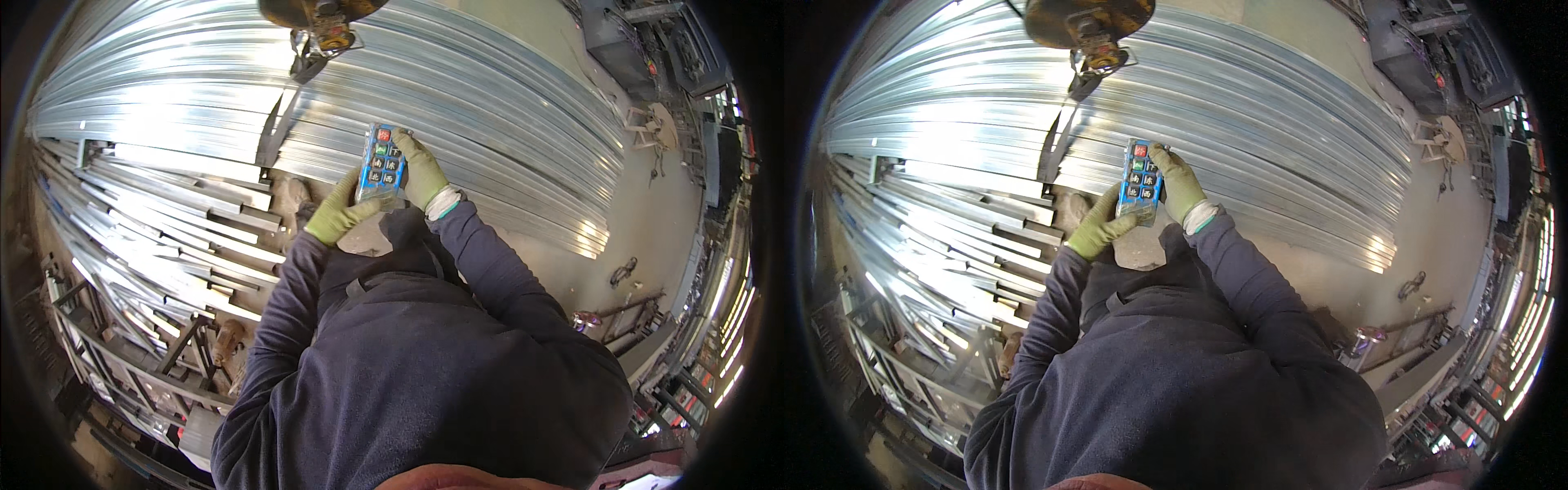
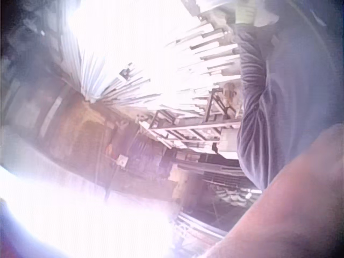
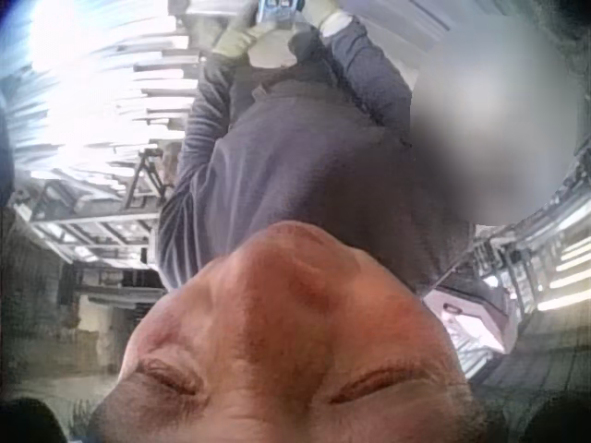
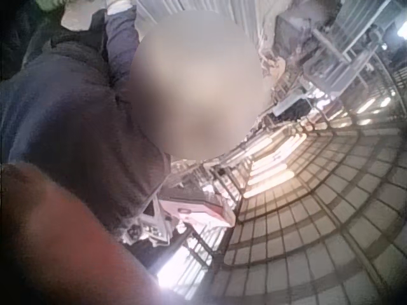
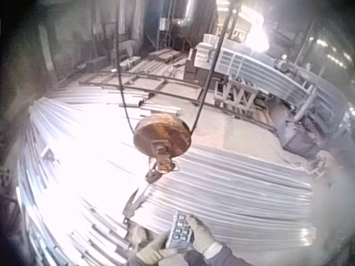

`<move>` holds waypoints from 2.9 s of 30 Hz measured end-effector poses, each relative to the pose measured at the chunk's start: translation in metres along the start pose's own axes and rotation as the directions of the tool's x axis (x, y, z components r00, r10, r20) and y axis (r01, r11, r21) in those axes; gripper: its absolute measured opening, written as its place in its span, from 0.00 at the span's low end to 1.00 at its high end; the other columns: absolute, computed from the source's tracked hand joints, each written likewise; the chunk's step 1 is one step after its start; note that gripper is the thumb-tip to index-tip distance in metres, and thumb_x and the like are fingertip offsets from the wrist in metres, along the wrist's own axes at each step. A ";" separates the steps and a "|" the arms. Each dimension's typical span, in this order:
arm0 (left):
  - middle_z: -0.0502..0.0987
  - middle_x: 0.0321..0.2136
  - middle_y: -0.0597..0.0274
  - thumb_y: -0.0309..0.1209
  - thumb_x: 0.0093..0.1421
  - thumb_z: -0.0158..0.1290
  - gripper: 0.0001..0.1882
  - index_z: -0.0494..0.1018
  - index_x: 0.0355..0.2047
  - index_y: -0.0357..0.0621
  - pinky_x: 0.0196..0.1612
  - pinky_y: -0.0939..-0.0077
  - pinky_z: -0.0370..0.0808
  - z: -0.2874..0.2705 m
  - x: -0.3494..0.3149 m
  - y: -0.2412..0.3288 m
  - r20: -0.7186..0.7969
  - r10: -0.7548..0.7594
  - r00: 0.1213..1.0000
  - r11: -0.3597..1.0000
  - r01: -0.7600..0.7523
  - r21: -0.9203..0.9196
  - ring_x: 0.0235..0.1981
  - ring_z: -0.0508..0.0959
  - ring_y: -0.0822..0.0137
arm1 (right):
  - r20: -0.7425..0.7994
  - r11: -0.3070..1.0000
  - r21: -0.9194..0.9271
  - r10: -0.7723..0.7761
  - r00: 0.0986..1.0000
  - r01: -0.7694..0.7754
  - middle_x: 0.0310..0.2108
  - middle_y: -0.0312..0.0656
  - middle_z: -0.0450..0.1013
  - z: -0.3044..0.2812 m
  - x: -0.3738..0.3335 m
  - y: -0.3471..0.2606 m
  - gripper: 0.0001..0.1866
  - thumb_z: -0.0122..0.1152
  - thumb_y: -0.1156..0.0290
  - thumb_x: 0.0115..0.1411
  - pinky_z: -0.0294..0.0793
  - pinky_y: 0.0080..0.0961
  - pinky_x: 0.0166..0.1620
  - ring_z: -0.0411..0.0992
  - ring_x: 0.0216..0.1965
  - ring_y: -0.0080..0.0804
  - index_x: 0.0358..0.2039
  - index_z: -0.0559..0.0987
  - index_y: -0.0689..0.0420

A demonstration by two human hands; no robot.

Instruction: The person uses a handheld remote control to operate an overhead hoist and moves bundles of long metal beams across a workshop floor. The person guides the suspended beams with gloved hands, repositions them, and secures them with straps.

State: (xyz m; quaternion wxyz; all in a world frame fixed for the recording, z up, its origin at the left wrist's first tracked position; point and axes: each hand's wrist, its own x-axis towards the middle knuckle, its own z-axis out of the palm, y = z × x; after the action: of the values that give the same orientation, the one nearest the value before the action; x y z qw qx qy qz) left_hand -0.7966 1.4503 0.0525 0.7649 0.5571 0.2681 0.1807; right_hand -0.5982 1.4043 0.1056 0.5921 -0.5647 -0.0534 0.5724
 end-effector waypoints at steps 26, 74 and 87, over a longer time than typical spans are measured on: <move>0.82 0.39 0.64 0.32 0.66 0.64 0.16 0.76 0.51 0.42 0.36 0.75 0.82 -0.081 -0.116 0.088 -0.086 -0.272 0.959 0.946 0.249 -0.209 0.33 0.83 0.70 | 0.003 0.976 -0.059 -0.210 0.978 0.210 0.46 0.44 0.79 0.173 -0.093 0.056 0.25 0.67 0.57 0.67 0.76 0.28 0.51 0.77 0.46 0.31 0.54 0.78 0.64; 0.82 0.40 0.60 0.39 0.61 0.69 0.28 0.74 0.56 0.40 0.39 0.69 0.83 -0.097 -0.145 0.074 -0.092 -0.284 0.954 0.926 0.249 -0.283 0.37 0.83 0.68 | 0.109 0.988 -0.132 -0.066 0.992 0.080 0.41 0.38 0.78 0.184 -0.085 0.080 0.23 0.61 0.53 0.70 0.80 0.27 0.42 0.79 0.40 0.26 0.53 0.79 0.60; 0.83 0.36 0.62 0.40 0.60 0.70 0.27 0.75 0.53 0.40 0.38 0.72 0.82 -0.104 -0.146 0.086 -0.144 -0.297 0.944 0.923 0.245 -0.298 0.35 0.83 0.69 | 0.077 0.994 -0.101 -0.034 0.996 0.041 0.38 0.36 0.78 0.202 -0.092 0.070 0.20 0.65 0.56 0.68 0.80 0.27 0.37 0.79 0.35 0.26 0.50 0.79 0.58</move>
State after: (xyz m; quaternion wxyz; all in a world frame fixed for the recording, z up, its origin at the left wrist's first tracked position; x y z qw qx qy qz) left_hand -0.9742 1.4718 0.1405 0.8242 0.3830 0.3853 0.1599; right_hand -0.8157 1.4381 0.1804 0.5707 -0.5711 -0.1156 0.5786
